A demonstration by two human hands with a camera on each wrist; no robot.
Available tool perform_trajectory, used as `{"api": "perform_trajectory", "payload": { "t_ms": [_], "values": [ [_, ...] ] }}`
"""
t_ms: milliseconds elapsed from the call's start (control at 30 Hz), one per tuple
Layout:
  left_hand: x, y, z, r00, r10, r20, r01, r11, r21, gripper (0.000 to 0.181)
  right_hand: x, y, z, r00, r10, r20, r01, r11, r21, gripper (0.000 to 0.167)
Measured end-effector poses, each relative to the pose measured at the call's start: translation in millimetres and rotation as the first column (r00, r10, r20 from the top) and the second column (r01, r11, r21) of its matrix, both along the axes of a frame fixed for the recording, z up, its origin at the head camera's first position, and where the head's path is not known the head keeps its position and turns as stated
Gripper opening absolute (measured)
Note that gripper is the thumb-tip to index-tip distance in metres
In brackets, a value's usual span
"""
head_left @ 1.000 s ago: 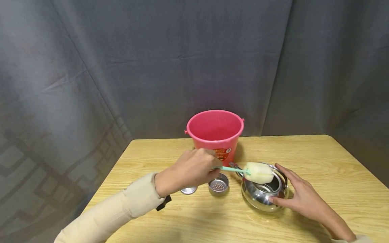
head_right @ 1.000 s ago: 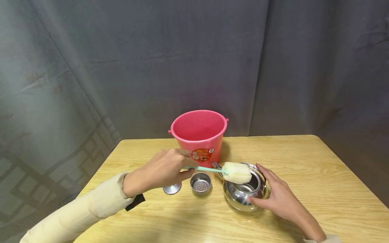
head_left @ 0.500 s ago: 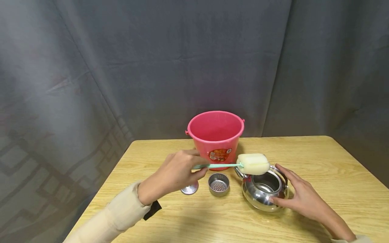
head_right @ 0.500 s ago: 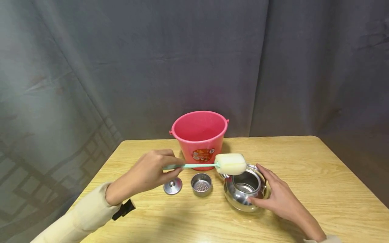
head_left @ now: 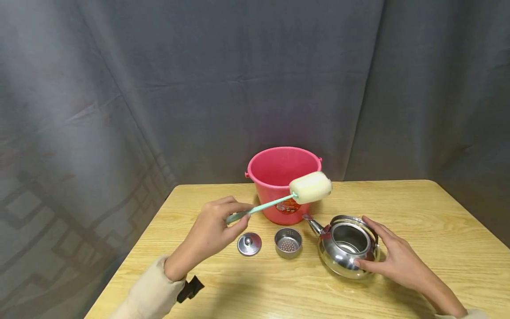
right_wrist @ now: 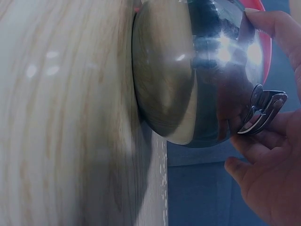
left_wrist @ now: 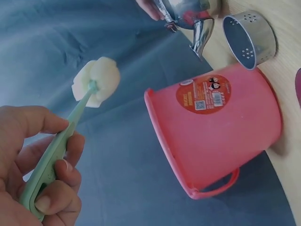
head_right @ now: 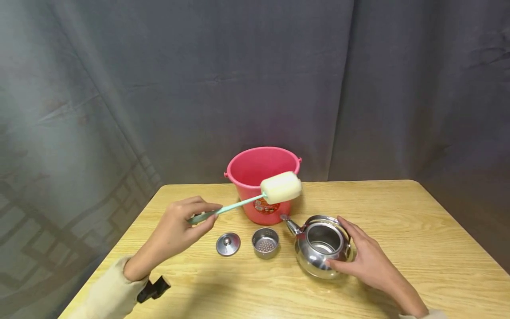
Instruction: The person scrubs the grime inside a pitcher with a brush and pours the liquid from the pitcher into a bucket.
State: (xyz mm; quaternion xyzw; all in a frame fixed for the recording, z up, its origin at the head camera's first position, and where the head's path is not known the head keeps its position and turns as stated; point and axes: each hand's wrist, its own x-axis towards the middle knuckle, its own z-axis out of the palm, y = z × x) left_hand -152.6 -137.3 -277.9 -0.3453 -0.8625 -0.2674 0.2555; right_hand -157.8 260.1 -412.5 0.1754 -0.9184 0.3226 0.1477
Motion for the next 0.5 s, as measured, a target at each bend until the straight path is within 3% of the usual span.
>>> {"api": "perform_trajectory", "payload": {
  "t_ms": [233, 500],
  "values": [
    [-1.5, -15.1, -16.0, 0.998, 0.033, -0.054, -0.024, 0.988, 0.154, 0.019, -1.4, 0, -0.2, 1.0, 0.01, 0.012, -0.01, 1.0, -0.005, 0.106],
    [-4.4, -21.5, -29.7, 0.989, 0.094, -0.113, -0.05, 0.938, 0.343, 0.025, -2.2, 1, 0.2, 1.0, 0.003, -0.018, -0.003, 1.0, -0.003, 0.107]
  ]
}}
